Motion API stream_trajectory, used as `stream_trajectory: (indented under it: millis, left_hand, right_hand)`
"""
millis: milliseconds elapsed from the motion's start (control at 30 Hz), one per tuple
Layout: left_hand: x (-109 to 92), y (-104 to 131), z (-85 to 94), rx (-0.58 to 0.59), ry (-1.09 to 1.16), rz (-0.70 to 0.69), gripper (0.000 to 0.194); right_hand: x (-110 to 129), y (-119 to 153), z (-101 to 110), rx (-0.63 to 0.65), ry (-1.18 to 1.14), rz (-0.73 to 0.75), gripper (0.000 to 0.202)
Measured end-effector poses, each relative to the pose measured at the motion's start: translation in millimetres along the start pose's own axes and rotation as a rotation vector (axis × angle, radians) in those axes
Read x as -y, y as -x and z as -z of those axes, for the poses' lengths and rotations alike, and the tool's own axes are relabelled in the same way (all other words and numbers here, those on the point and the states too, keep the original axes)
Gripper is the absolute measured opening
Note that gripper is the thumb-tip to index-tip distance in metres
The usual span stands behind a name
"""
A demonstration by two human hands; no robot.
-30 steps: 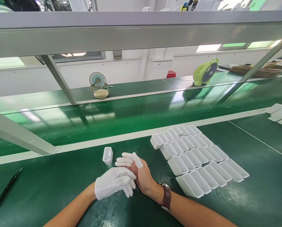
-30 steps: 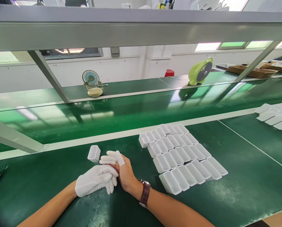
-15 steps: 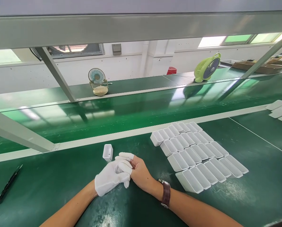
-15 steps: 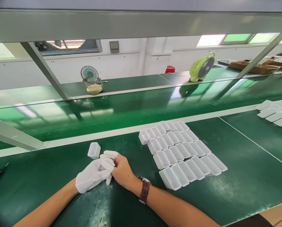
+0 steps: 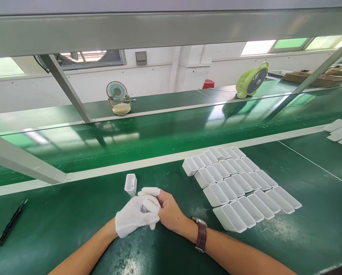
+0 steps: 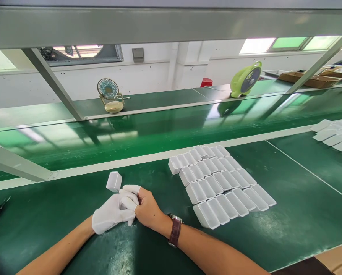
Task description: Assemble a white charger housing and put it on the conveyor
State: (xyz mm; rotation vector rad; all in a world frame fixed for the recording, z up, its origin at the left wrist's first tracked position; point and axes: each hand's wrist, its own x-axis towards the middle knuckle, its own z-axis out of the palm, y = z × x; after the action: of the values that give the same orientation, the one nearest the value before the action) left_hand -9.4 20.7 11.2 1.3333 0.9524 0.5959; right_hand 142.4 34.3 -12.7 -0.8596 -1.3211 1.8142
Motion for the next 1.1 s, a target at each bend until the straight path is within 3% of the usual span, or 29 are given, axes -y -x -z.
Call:
stream_trajectory:
  millis: [167, 333, 500, 667, 800, 900, 1100]
  left_hand:
    - [3, -1, 2.1, 0.044, 0.114, -0.032, 0.019]
    - [2, -1, 3.3, 0.117, 0.095, -0.079, 0.032]
    - [7, 2, 1.7, 0.041, 0.117, -0.037, 0.033]
    - [10, 2, 4.5, 0.135, 0.119, 0.032, 0.021]
    - [15, 0, 5.3, 0.209, 0.214, -0.008, 0.016]
    - [14, -2, 4.7, 0.225, 0.295, -0.051, 0.029]
    - [8, -3, 6.4, 0.235, 0.221, -0.031, 0.034]
  right_hand:
    - [5, 0, 0, -0.021, 0.077, 0.04, 0.043]
    - [14, 3, -2, 0.005, 0.049, 0.009, 0.035]
    - [15, 4, -1, 0.005, -0.064, 0.006, 0.033]
    - [16, 4, 2, -0.05, -0.077, 0.119, 0.011]
    - [17, 6, 4, -0.034, -0.05, 0.114, 0.016]
    - [14, 6, 4, -0.03, -0.08, 0.115, 0.014]
    - [12, 4, 3, -0.024, -0.132, 0.135, 0.013]
